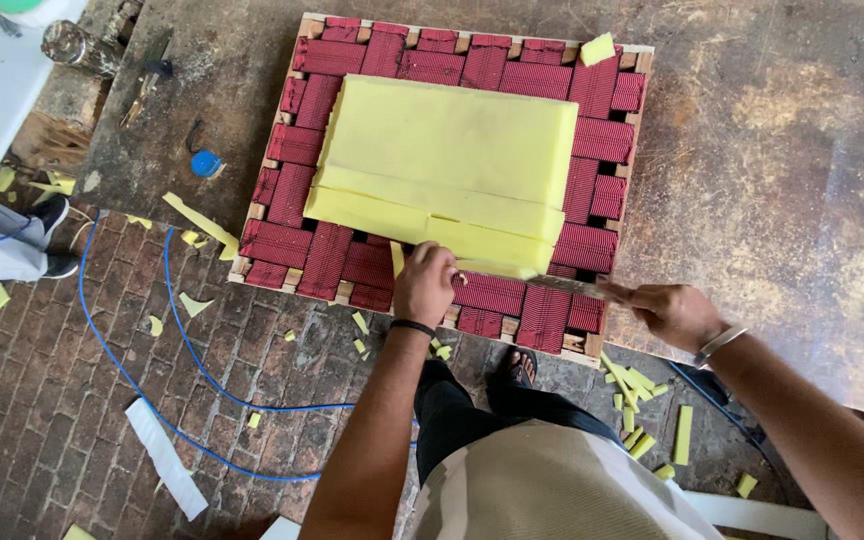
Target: The person places a white foam sheet on a workbench, then moves a chair frame with a yellow foam pad onto the bench. Using a long knife, the person cuts the yellow foam pad into strips. The person then measures a white foam sheet with a tape measure.
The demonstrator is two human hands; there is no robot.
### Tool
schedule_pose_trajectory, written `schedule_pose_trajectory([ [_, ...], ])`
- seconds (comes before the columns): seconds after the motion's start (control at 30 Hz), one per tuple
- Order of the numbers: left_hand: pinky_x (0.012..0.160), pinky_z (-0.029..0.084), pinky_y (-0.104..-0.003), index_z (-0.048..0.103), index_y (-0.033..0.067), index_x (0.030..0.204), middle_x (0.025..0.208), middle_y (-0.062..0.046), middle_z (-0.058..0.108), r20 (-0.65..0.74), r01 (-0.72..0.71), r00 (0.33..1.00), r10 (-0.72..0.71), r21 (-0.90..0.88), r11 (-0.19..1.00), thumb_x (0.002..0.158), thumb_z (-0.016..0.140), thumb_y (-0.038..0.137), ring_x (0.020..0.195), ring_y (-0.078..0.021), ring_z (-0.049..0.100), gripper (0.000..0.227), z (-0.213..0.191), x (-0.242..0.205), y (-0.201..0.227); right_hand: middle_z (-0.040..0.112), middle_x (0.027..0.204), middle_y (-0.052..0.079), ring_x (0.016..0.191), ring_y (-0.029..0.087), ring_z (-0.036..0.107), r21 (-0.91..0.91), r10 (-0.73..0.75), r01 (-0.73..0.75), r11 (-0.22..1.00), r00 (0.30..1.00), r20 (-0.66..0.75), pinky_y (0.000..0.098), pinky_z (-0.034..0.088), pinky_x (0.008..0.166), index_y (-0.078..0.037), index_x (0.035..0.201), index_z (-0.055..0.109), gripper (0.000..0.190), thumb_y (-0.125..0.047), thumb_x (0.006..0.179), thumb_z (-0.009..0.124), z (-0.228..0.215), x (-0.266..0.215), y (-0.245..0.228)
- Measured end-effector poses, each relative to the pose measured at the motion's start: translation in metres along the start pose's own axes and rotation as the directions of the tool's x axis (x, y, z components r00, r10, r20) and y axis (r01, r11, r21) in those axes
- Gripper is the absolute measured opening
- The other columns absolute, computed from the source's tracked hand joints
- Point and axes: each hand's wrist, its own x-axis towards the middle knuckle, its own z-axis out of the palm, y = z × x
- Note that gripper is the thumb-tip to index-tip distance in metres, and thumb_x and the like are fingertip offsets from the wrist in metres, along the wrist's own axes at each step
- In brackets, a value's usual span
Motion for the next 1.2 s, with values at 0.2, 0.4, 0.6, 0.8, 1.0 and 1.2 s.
schedule_pose_trajectory([
  [0.2,0.066,0.059,-0.046,0.057,0.0161,0.122,0.106,-0.01,0.069,-0.199,0.401,0.872,-0.448,-0.237,0.885,0.093,0.066,0.019,0.084,-0.0318,0.074,0.031,-0.054,-0.042,-0.053,0.078,0.087,0.003,0.061,0.019,0.07,0.027,0.265,-0.263,0.964,0.962,-0.067,0.0352,0.059,0.051,-0.031,0.135,0.065,0.043,-0.031,0.093,0.068,0.008,0.031,-0.048],
  [0.4,0.082,0.059,-0.05,0.068,0.0306,0.124,0.107,-0.011,0.077,-0.129,0.637,0.764,-0.633,0.309,0.706,0.095,0.063,0.044,0.099,-0.0358,0.074,0.032,-0.107,-0.067,-0.092,0.081,0.097,0.006,0.082,0.02,0.078,0.565,0.657,-0.479,0.672,0.738,-0.156,0.0369,0.062,0.07,-0.016,0.114,0.067,0.018,-0.028,0.102,0.06,0.024,0.1,-0.043],
  [0.6,0.109,0.042,-0.057,0.047,0.0109,0.145,0.144,-0.023,0.052,-0.248,0.764,0.643,-0.725,0.265,0.587,0.078,0.08,0.037,0.14,-0.0411,0.043,0.079,-0.133,-0.088,-0.098,0.074,0.106,0.019,0.096,0.035,0.072,0.536,0.648,-0.436,0.723,0.697,-0.307,0.0482,0.057,0.082,-0.01,0.117,0.065,0.019,-0.022,0.103,0.063,0.021,0.159,0.001],
  [0.8,0.121,0.022,-0.06,0.036,0.0148,0.156,0.165,-0.025,0.023,-0.017,0.227,0.973,-0.229,0.208,0.951,0.079,0.082,0.051,0.152,-0.0443,0.023,0.097,-0.053,-0.055,-0.013,0.072,0.107,0.019,0.104,0.039,0.064,0.397,0.634,-0.512,0.761,0.715,-0.293,0.0499,0.051,0.092,-0.013,0.119,0.068,0.021,-0.022,0.102,0.062,0.01,0.199,0.017],
  [1.0,0.118,-0.009,-0.07,-0.011,0.0184,0.164,0.169,-0.025,-0.019,0.351,0.261,0.869,-0.349,0.273,0.926,0.069,0.078,0.079,0.154,-0.0464,-0.019,0.144,-0.029,-0.06,0.026,0.072,0.113,0.017,0.105,0.041,0.061,0.22,0.51,-0.461,0.86,0.755,-0.412,0.0515,0.049,0.094,-0.01,0.115,0.067,0.017,-0.017,0.101,0.062,0.013,0.199,0.018],
  [1.2,0.117,-0.01,-0.071,-0.01,0.0212,0.164,0.169,-0.022,-0.022,0.387,0.203,0.879,-0.278,0.225,0.953,0.063,0.083,0.076,0.154,-0.0457,-0.023,0.148,-0.03,-0.066,0.011,0.071,0.099,0.022,0.09,0.04,0.069,0.063,0.648,-0.646,0.761,0.752,-0.118,0.0539,0.051,0.09,-0.012,0.121,0.06,0.023,-0.028,0.111,0.047,-0.005,0.199,0.016],
])
